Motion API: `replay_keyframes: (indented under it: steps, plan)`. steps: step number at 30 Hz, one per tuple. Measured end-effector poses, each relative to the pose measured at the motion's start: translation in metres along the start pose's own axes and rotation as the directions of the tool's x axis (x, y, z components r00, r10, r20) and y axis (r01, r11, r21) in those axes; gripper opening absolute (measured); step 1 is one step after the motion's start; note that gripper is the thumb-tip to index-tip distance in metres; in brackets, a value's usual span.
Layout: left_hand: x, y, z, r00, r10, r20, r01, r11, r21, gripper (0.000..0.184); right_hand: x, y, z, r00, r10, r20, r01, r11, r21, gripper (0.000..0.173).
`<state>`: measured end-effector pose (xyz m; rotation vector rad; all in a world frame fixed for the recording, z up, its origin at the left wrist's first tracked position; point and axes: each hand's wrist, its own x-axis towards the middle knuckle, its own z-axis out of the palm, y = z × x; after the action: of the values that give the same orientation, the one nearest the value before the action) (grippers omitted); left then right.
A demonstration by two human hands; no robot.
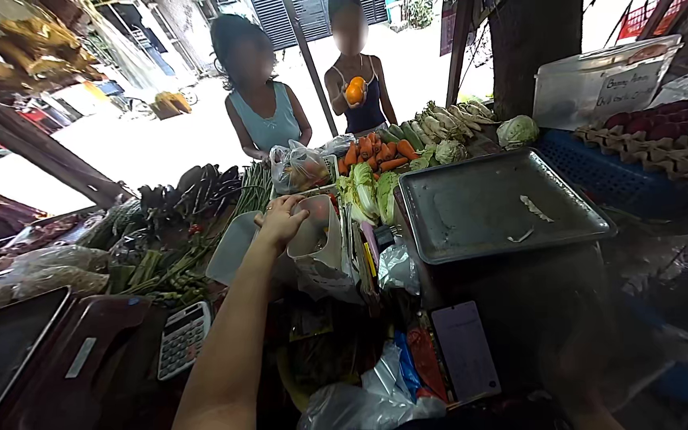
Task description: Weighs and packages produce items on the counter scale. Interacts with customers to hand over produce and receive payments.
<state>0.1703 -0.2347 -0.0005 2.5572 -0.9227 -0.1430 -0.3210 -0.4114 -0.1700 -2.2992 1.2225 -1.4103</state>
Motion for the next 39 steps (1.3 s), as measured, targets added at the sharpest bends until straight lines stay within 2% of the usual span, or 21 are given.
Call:
replay_keyframes:
  steps: [5,9,14,18,22,24,28,31,33,34,37,39]
  plan:
    - [0.005,0.004,-0.007,0.998,-0.035,0.056,0.029,0.993,0.117,0.046,0.002,-0.008,-0.005,1.0,0.003,0.018,-0.003,1.0,0.002,0.064]
    - [0.026,0.037,-0.031,0.992,0.004,0.123,-0.025,0.985,0.172,0.045,-0.001,-0.002,-0.002,1.0,-0.015,0.019,0.015,1.0,0.003,0.064]
    - [0.082,0.103,-0.035,0.977,0.211,0.017,-0.212,0.974,0.085,0.064,0.0,-0.003,-0.002,1.0,-0.021,0.021,0.021,1.0,-0.004,0.065]
    - [0.125,0.159,-0.022,0.957,0.285,-0.058,-0.263,0.932,0.25,0.087,0.004,-0.007,-0.007,0.998,-0.033,0.048,0.035,0.999,-0.029,0.065]
    - [0.169,0.187,-0.007,0.937,0.338,-0.087,-0.275,0.868,0.413,0.097,0.001,0.002,-0.006,0.999,-0.043,0.021,0.043,0.999,-0.033,0.06]
    - [0.186,0.196,-0.002,0.939,0.332,-0.088,-0.253,0.843,0.475,0.094,-0.001,0.003,-0.005,0.999,-0.033,0.024,0.034,0.999,-0.022,0.06]
    - [0.22,0.204,0.007,0.948,0.318,-0.033,-0.242,0.782,0.574,0.076,0.0,0.0,-0.007,1.0,-0.006,0.011,0.007,1.0,-0.026,0.059]
    - [0.237,0.188,0.017,0.908,0.418,0.015,-0.367,0.778,0.51,0.075,0.007,-0.016,-0.015,0.998,0.02,0.061,-0.017,0.999,-0.05,0.06]
    - [0.238,0.177,0.024,0.876,0.482,0.017,-0.446,0.796,0.41,0.053,0.007,-0.02,-0.017,0.998,0.038,0.053,-0.035,0.998,-0.057,0.061]
    - [0.241,0.176,0.029,0.861,0.506,0.046,-0.478,0.775,0.414,0.046,0.004,-0.017,-0.015,0.999,0.049,0.021,-0.048,0.998,-0.042,0.061]
    - [0.257,0.172,0.049,0.836,0.542,0.082,-0.504,0.701,0.505,0.051,-0.002,-0.007,-0.008,0.996,0.059,-0.065,-0.059,0.998,-0.002,0.057]
    - [0.258,0.174,0.051,0.867,0.491,0.082,-0.46,0.725,0.512,0.065,-0.004,-0.006,-0.006,0.995,0.069,-0.068,-0.069,0.998,0.007,0.057]
